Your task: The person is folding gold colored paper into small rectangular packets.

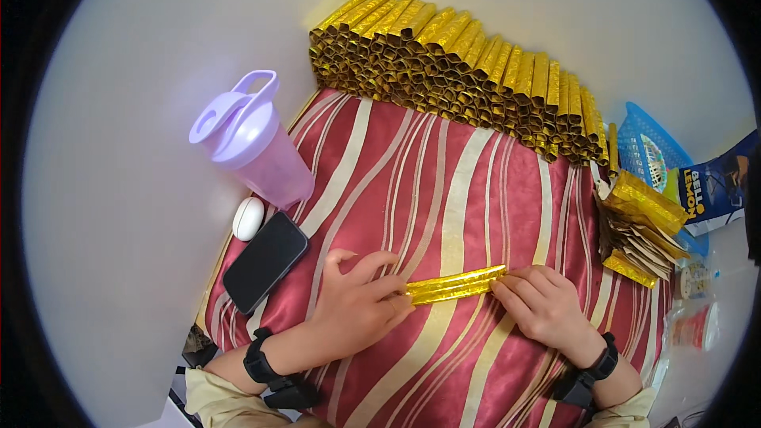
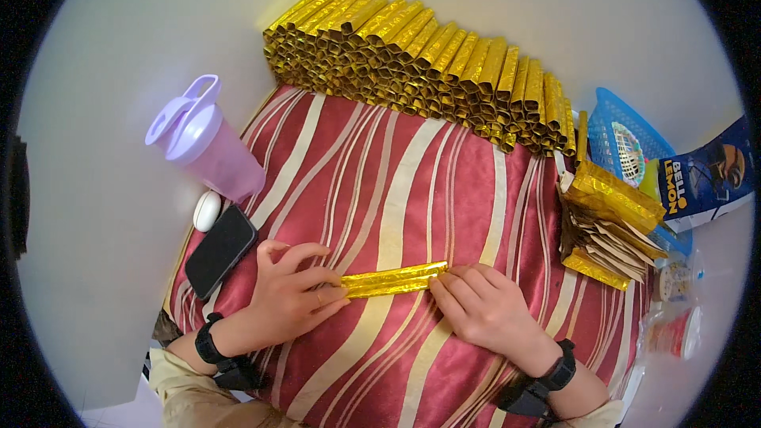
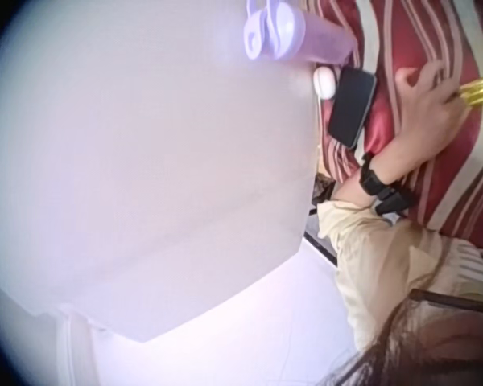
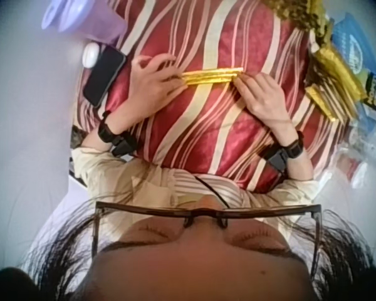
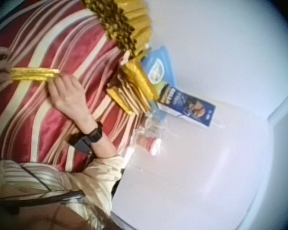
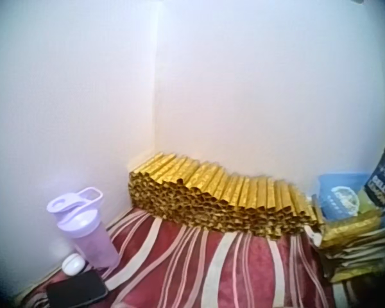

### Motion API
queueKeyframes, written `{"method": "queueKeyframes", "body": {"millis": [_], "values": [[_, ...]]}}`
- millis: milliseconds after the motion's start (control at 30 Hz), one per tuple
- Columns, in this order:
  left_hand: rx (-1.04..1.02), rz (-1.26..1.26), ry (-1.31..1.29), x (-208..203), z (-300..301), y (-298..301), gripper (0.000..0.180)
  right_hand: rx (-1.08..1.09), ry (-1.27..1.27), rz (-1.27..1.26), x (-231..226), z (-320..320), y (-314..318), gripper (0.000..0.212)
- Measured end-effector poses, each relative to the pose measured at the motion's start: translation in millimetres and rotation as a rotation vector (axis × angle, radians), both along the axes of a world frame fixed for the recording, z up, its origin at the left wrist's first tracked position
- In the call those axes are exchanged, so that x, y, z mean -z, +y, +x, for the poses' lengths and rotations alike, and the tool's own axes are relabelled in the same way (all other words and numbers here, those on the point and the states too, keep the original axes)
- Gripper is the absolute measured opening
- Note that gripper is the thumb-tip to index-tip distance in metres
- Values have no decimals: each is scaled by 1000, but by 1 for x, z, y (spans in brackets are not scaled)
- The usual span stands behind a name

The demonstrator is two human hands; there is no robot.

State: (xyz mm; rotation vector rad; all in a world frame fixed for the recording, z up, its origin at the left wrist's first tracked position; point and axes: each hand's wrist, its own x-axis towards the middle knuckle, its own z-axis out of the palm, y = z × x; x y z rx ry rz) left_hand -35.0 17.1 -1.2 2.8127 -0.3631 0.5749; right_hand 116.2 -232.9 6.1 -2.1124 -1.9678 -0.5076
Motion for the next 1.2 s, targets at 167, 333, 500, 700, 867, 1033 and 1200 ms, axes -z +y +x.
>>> {"method": "queueKeyframes", "body": {"millis": [167, 333, 500, 700, 867, 1033, 1200], "values": [[-21, -17, 37, -6, 0, -1, 13, 33, 20, 8, -1, 1, 4, 28], [-108, -174, 95, 0, 3, 0, 12, 165, 408, 76, 14, 7, 11, 19], [-210, -346, 169, -1, 3, 1, 11, 230, 594, 78, 10, 7, 16, 18], [-365, -412, 265, 1, 9, 1, 21, 279, 677, 85, 9, 6, 18, 18], [-376, -389, 185, 4, 11, -1, 21, 252, 664, 163, 9, 9, 20, 16], [-259, -360, 187, 1, 9, 1, 20, 226, 640, 115, 10, 8, 18, 17], [-110, -399, 206, 1, 9, 4, 19, 152, 454, 118, 7, 9, 13, 20]]}}
